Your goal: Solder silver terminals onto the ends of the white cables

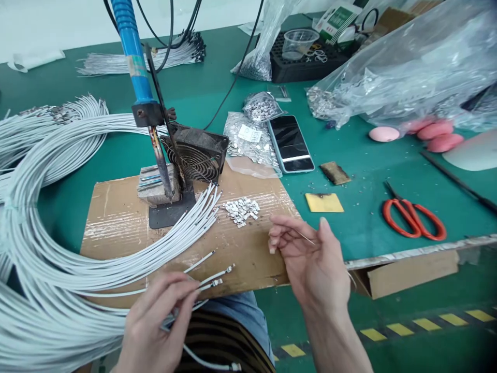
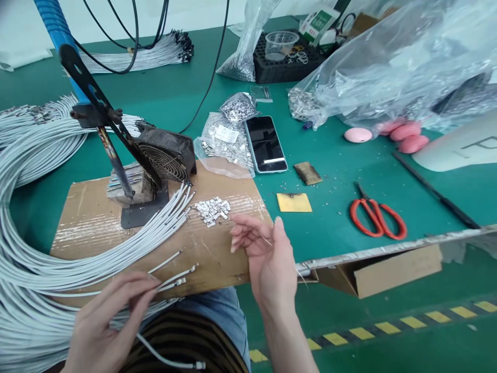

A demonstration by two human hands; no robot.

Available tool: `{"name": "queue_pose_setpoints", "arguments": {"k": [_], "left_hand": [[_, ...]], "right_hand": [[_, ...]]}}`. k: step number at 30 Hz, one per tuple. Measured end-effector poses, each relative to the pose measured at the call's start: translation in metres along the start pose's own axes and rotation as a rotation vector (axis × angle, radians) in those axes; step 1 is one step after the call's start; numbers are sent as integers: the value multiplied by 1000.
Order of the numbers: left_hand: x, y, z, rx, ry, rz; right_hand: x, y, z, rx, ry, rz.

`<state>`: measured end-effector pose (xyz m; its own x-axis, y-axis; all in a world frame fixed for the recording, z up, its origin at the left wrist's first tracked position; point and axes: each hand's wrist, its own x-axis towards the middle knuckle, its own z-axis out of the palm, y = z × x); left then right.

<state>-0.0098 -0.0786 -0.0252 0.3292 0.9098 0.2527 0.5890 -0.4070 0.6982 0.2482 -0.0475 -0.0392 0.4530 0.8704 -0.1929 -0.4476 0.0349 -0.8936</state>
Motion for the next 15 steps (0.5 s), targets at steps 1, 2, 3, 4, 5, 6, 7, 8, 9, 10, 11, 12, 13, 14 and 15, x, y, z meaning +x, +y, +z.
{"name": "queue_pose_setpoints", "arguments": {"k": [1, 2, 3, 4, 5, 6, 7, 8, 9, 10, 11, 12, 13, 14, 15], "left_hand": [[-1, -6, 0, 129, 53, 52], [-1, -12, 1, 249, 66, 104], [-1, -18, 1, 340, 65, 131], [0, -22, 1, 391, 35, 138], [1, -25, 1, 408, 13, 140], [3, -27, 0, 410, -8, 136], [5, -26, -1, 397, -27, 124], [7, -25, -3, 369, -46, 99], [9, -21, -6, 322, -68, 67], [11, -17, -9, 258, -97, 25], [14, -12, -13, 179, -137, -16], [17, -6, -16, 93, -184, -65], [20, -1, -20, 19, -239, -113], [24, 4, -22, -44, -304, -143], [28, 9, -24, -97, -363, -188]], "right_hand": [[1, 1, -1, -6, 4, 5], [1, 2, -2, -13, 1, 7], [0, 3, -1, -21, -6, 7], [0, 4, 0, -33, -14, 4], [0, 5, 1, -49, -22, 0], [0, 6, 1, -69, -31, -8], [-1, 7, 2, -91, -40, -16], [-1, 8, 2, -112, -49, -23], [-2, 9, 2, -131, -57, -30], [-3, 10, 2, -150, -61, -38], [-4, 11, 1, -169, -68, -48], [-6, 11, 1, -191, -79, -57], [-9, 12, 1, -214, -93, -64], [-12, 12, 2, -241, -107, -69], [-15, 11, 4, -270, -130, -70]]}}
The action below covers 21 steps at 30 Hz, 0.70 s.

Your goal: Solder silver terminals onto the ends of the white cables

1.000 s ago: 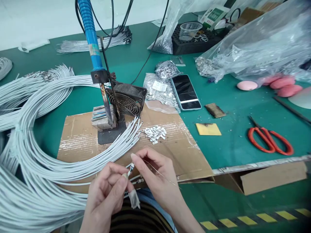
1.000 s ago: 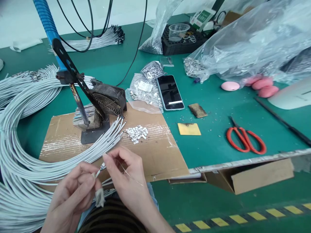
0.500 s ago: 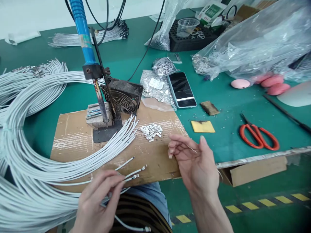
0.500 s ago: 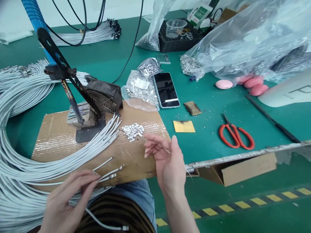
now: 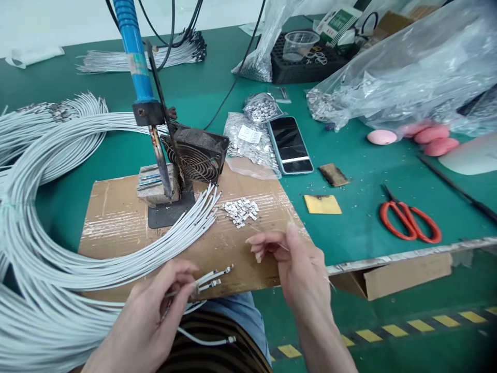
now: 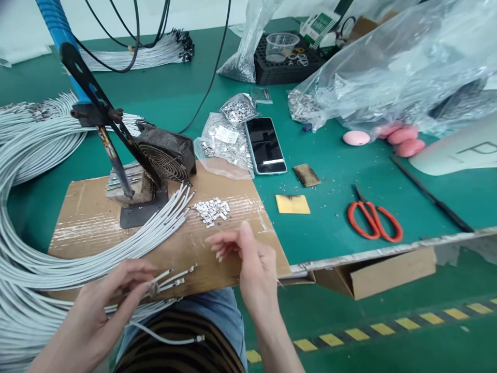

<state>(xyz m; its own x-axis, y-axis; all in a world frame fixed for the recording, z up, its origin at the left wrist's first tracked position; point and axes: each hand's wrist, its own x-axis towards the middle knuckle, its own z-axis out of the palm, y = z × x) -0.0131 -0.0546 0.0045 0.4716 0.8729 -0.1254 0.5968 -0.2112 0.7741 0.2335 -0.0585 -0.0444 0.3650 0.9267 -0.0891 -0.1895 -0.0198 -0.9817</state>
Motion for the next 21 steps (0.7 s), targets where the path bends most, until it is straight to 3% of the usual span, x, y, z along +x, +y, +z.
{"name": "queue_pose_setpoints", "arguments": {"k": [3, 8, 13, 17, 21], "left_hand": [[8, 12, -4, -131, -91, -110], [15, 21, -1, -374, -82, -268], [14, 22, 1, -586, -33, -377], [16, 18, -1, -661, -110, -375], [19, 16, 3, -752, -62, -406]], "right_hand": [[-11, -8, 9, -73, -121, -3], [-23, -18, 30, -23, -321, 21], [-23, -16, 46, -3, -318, 37], [-21, -14, 49, 37, -363, -2], [-18, -7, 49, 248, -205, 51]]}}
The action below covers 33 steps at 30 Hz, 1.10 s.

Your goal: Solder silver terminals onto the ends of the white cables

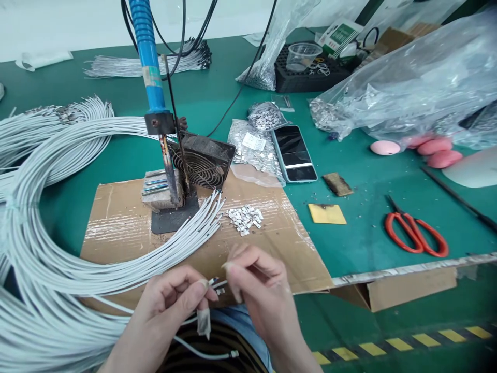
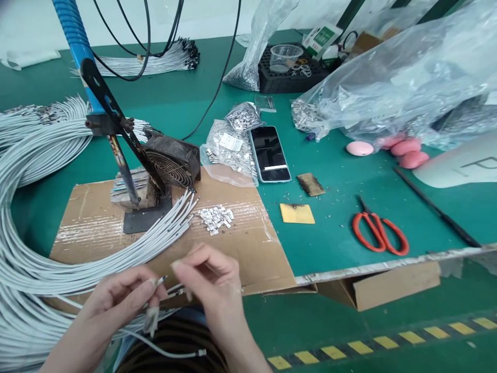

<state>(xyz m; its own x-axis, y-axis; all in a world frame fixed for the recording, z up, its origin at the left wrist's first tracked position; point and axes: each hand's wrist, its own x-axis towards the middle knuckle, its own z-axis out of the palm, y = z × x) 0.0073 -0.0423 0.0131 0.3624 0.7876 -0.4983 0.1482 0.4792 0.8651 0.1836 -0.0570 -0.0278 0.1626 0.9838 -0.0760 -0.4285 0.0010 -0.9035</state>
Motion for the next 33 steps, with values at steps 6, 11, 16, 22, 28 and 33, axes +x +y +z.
{"name": "queue_pose_setpoints", "arguments": {"k": [6, 11, 16, 22, 28, 33], "left_hand": [[0, 0, 9, -182, 157, -49], [1, 2, 10, -176, 183, -11], [1, 5, 11, -130, 190, -3], [1, 3, 12, -119, 195, 2], [1, 0, 13, -129, 213, 11], [0, 0, 14, -165, 218, -4]], "right_hand": [[-4, 5, 0, -114, -40, 89], [-9, 5, 3, -259, -82, -6], [-8, 5, 5, -258, -80, -32], [-6, 5, 6, -225, -83, -33], [-8, 7, 5, -198, -67, -21], [-7, 8, 1, -66, -106, 104]]}}
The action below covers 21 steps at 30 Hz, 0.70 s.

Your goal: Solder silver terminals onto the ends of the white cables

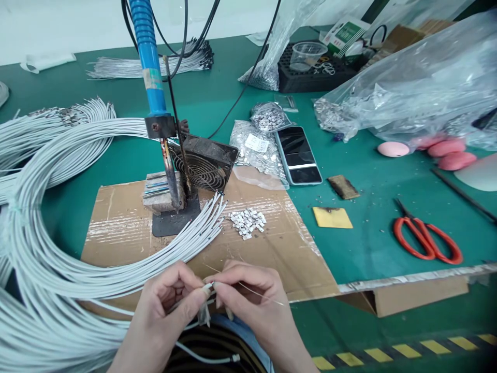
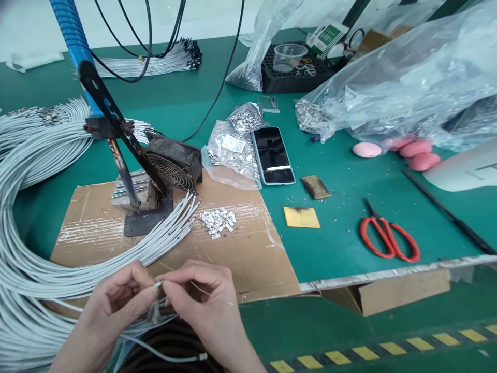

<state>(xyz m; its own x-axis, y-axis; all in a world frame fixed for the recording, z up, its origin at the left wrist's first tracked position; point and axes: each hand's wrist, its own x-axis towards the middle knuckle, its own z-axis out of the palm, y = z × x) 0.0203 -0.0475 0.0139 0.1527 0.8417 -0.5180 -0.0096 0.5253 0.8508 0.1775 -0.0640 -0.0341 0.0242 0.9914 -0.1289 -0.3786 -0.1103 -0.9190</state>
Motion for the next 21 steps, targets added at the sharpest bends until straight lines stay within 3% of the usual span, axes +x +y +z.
{"name": "queue_pose_setpoints", "arguments": {"k": [5, 9, 13, 18, 21], "left_hand": [[-2, 3, -1, 21, -5, 1], [-3, 1, -2, 68, 8, 15], [-3, -3, -6, 100, 5, 22], [-5, 2, -9, 120, -53, -55], [-5, 9, -7, 201, -24, -59]], "right_hand": [[3, -6, -1, -7, -50, 37], [3, -6, 0, -19, -30, 9], [4, -9, 0, -2, -24, 74], [6, -26, -1, -229, -98, 34], [6, -36, -1, -370, -145, -26]]}}
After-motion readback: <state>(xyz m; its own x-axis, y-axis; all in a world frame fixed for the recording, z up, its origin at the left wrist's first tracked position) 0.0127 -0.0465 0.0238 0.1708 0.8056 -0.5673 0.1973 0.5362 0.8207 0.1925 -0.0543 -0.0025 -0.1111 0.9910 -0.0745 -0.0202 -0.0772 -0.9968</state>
